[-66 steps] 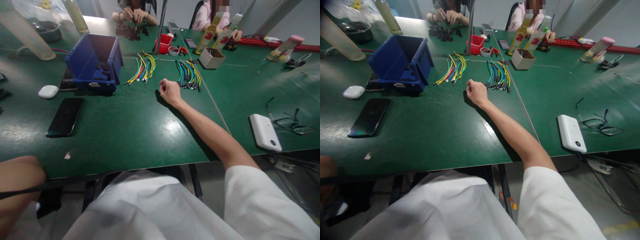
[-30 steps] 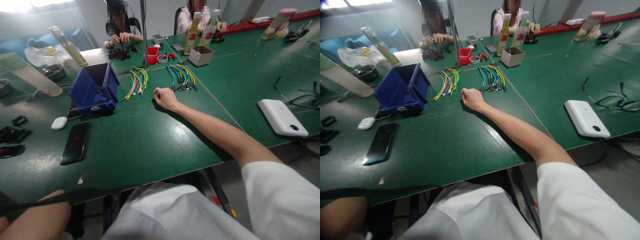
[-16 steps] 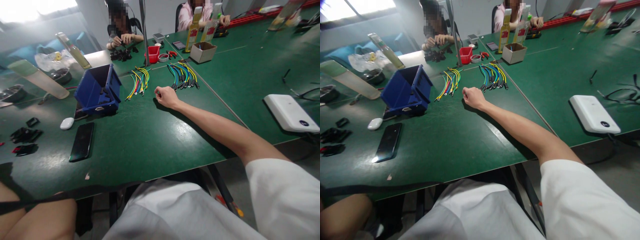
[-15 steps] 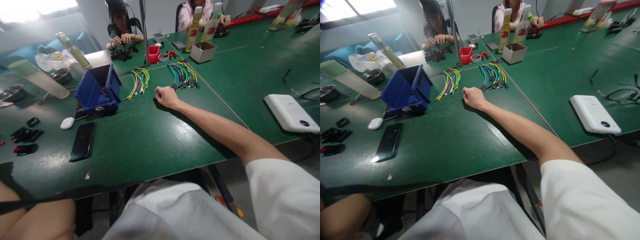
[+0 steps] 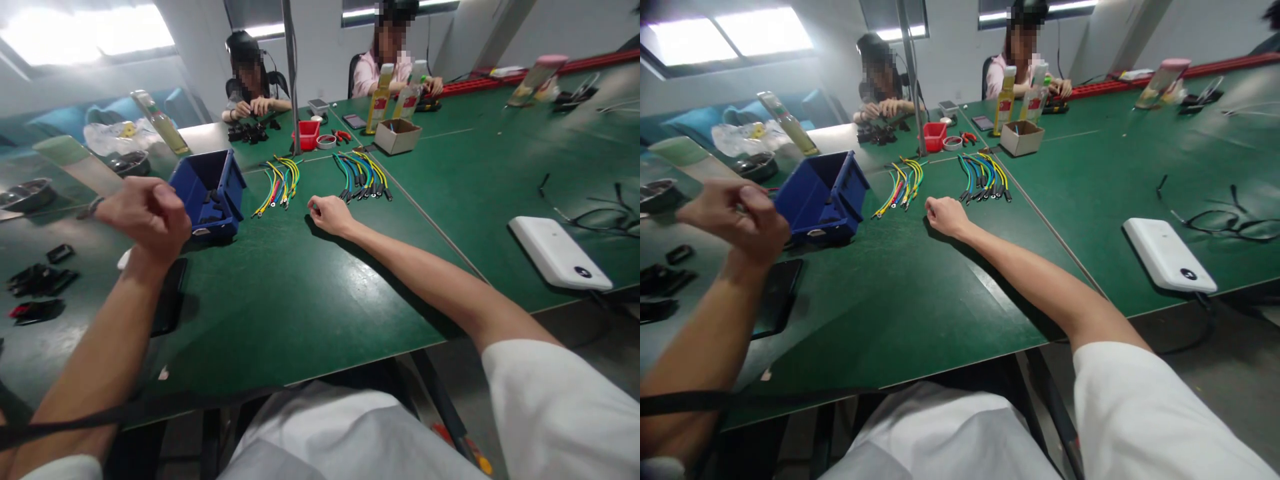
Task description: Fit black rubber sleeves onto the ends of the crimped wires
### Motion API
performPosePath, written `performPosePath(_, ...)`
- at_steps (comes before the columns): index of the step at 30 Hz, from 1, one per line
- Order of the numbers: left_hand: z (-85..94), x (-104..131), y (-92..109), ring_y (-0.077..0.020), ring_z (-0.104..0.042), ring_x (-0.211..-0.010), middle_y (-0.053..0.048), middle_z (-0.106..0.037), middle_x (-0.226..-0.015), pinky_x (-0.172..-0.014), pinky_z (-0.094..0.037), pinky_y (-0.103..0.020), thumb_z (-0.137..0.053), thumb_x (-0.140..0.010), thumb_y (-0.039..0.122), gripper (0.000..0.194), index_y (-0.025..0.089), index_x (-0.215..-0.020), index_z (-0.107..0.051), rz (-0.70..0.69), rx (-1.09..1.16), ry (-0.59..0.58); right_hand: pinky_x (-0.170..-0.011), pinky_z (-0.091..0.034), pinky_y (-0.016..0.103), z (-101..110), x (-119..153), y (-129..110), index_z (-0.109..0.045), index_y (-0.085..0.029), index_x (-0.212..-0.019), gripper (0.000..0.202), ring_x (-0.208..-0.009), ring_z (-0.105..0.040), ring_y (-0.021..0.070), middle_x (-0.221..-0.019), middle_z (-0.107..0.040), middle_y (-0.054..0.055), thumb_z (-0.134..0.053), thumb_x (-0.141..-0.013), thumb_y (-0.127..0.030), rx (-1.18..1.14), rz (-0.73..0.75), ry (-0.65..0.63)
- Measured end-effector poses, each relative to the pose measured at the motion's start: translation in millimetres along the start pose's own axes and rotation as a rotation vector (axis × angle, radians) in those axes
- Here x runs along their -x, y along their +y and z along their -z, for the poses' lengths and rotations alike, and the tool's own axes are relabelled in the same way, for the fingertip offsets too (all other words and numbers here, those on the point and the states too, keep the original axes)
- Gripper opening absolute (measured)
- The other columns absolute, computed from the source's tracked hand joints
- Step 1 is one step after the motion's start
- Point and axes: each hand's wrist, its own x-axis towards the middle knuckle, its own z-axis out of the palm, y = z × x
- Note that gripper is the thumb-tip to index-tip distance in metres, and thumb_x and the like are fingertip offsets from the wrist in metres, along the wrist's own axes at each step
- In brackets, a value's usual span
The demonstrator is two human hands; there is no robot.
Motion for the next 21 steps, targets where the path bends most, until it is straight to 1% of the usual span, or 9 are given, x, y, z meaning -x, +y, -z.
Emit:
performPosePath(1, -25.1, -12.0, -3.6, -0.0144, -0.052, -0.078, -0.004, -0.059, -0.081, -0.087, -0.042, -0.038, -0.043, -0.091, 0.033, 0.037, 0.002, -0.094, -0.062, -0.016, -0.099, 0.005, -0.067, -0.039, 0.029, -0.2, -0.2, 0.2, -0.069, -0.020, -0.102, 0.024, -0.078, -0.067, 0.0225, -0.084, -0.073, 0.007, -0.049, -0.089, -0.023, 0.006, 0.001, -0.006)
performPosePath(2, -45.9, -21.6, -8.1, -0.0167, -0.056, -0.075, -0.005, -0.061, -0.078, -0.082, -0.045, -0.035, -0.041, -0.091, 0.033, 0.037, 0.007, -0.094, -0.066, -0.034, -0.203, -0.004, -0.067, -0.039, 0.029, -0.8, -0.4, 0.6, -0.068, -0.019, -0.103, 0.024, -0.078, -0.067, 0.0223, -0.084, -0.073, 0.007, -0.049, -0.089, -0.023, 0.011, 0.001, -0.012)
performPosePath(3, -61.8, -28.8, -13.1, -0.0192, -0.059, -0.077, -0.007, -0.065, -0.079, -0.080, -0.047, -0.034, -0.040, -0.090, 0.035, 0.038, 0.011, -0.096, -0.068, -0.056, -0.280, -0.057, -0.067, -0.039, 0.029, -1.6, -0.8, 1.1, -0.068, -0.019, -0.103, 0.024, -0.078, -0.067, 0.0220, -0.084, -0.073, 0.007, -0.049, -0.089, -0.023, 0.016, 0.001, -0.018)
performPosePath(5, -80.7, -37.0, -23.5, -0.0253, -0.064, -0.083, -0.009, -0.070, -0.088, -0.078, -0.049, -0.037, -0.042, -0.090, 0.042, 0.039, 0.017, -0.102, -0.070, -0.050, -0.380, -0.191, -0.067, -0.039, 0.028, -3.9, -1.6, 2.4, -0.068, -0.019, -0.103, 0.024, -0.077, -0.067, 0.0212, -0.083, -0.073, 0.007, -0.049, -0.089, -0.023, 0.019, 0.010, -0.019)
performPosePath(9, -95.5, -40.0, -42.6, -0.0341, -0.066, -0.096, -0.015, -0.071, -0.099, -0.081, -0.053, -0.044, -0.049, -0.087, 0.046, 0.040, 0.022, -0.109, -0.072, 0.000, -0.423, -0.479, -0.067, -0.039, 0.028, -8.2, -3.0, 4.3, -0.067, -0.020, -0.101, 0.022, -0.074, -0.066, 0.0202, -0.082, -0.073, 0.005, -0.051, -0.087, -0.022, 0.012, 0.018, -0.007)
performPosePath(12, -109.6, -39.9, -56.3, -0.0390, -0.065, -0.102, -0.017, -0.070, -0.106, -0.084, -0.053, -0.048, -0.053, -0.084, 0.043, 0.041, 0.023, -0.115, -0.072, 0.053, -0.417, -0.629, -0.069, -0.040, 0.028, -9.3, -3.6, 4.0, -0.068, -0.020, -0.101, 0.022, -0.075, -0.067, 0.0204, -0.082, -0.073, 0.005, -0.051, -0.087, -0.022, 0.018, 0.013, -0.010)
performPosePath(14, -119.9, -40.2, -64.8, -0.0391, -0.066, -0.104, -0.016, -0.070, -0.109, -0.087, -0.053, -0.047, -0.056, -0.080, 0.036, 0.041, 0.026, -0.117, -0.071, 0.107, -0.360, -0.714, -0.069, -0.040, 0.028, -9.5, -4.1, 3.4, -0.068, -0.019, -0.101, 0.022, -0.075, -0.067, 0.0207, -0.080, -0.073, 0.006, -0.051, -0.087, -0.023, 0.036, -0.001, -0.026)
performPosePath(17, -130.3, -41.2, -73.9, -0.0385, -0.065, -0.106, -0.013, -0.070, -0.115, -0.088, -0.054, -0.045, -0.060, -0.076, 0.032, 0.042, 0.028, -0.116, -0.072, 0.180, -0.270, -0.769, -0.068, -0.040, 0.028, -10.5, -4.9, 3.0, -0.069, -0.019, -0.101, 0.023, -0.072, -0.066, 0.0208, -0.078, -0.073, 0.006, -0.051, -0.088, -0.025, 0.061, -0.007, -0.037)
performPosePath(21, -133.6, -42.1, -77.3, -0.0362, -0.067, -0.102, -0.012, -0.071, -0.114, -0.086, -0.055, -0.041, -0.064, -0.071, 0.030, 0.045, 0.030, -0.115, -0.073, 0.281, -0.195, -0.817, -0.066, -0.039, 0.028, -13.2, -5.6, 4.0, -0.069, -0.021, -0.098, 0.023, -0.069, -0.066, 0.0208, -0.076, -0.072, 0.005, -0.050, -0.090, -0.029, 0.087, -0.002, -0.020)
